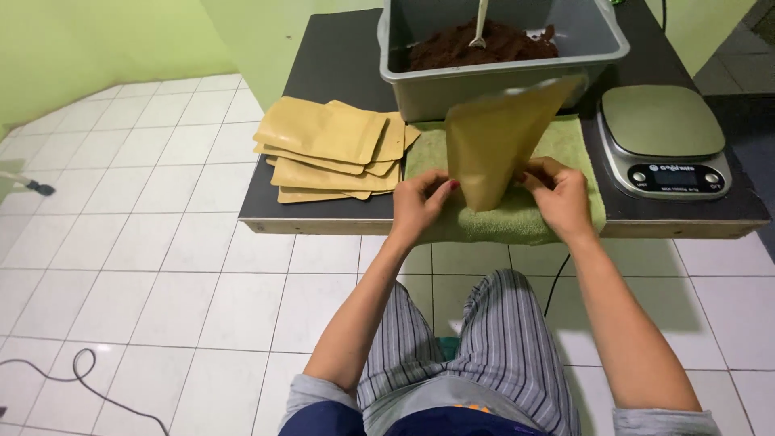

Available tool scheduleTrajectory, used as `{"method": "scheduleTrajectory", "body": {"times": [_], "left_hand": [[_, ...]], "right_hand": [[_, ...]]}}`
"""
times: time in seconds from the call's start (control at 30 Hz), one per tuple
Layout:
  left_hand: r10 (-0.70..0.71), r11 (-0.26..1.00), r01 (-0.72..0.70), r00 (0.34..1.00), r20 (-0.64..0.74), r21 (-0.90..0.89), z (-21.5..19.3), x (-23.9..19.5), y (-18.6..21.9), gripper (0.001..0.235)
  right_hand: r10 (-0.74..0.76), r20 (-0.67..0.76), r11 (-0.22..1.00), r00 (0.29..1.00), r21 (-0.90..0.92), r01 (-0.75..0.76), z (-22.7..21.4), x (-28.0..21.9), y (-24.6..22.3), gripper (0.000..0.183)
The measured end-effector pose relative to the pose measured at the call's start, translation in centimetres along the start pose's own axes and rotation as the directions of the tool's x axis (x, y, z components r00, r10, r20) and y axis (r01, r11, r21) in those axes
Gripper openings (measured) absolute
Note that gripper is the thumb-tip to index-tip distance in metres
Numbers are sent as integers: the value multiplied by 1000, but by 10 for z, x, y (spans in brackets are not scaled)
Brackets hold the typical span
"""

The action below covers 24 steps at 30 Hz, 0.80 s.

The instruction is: Filling stand-up pouches with ground coffee using a small spoon and weighing them on a digital scale.

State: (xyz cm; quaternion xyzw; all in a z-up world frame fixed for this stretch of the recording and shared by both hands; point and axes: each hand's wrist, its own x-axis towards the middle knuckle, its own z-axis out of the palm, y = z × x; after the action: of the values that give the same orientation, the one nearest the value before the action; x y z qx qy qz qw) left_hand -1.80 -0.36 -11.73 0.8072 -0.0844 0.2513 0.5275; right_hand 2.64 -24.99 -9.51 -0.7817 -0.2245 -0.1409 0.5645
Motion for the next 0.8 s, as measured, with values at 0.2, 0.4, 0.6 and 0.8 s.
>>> {"method": "scheduleTrajectory", "body": {"times": [0.2,0.4,0.6,0.8], "left_hand": [[55,998,-54,992,-115,8,6,15,3,4],[73,990,-84,993,-96,-116,-8,20,33,11],[-27,993,22,998,-49,-113,1,6,-9,12],[-57,992,51,997,-47,-113,0,10,-8,8]], "right_hand": [[-116,-172,992,978,-71,105,6,11,0,22],[-135,-151,988,979,54,145,2,10,-22,9],[-107,-70,993,992,44,110,3,1,-6,3],[-135,-160,990,978,18,139,11,5,-9,13]]}}
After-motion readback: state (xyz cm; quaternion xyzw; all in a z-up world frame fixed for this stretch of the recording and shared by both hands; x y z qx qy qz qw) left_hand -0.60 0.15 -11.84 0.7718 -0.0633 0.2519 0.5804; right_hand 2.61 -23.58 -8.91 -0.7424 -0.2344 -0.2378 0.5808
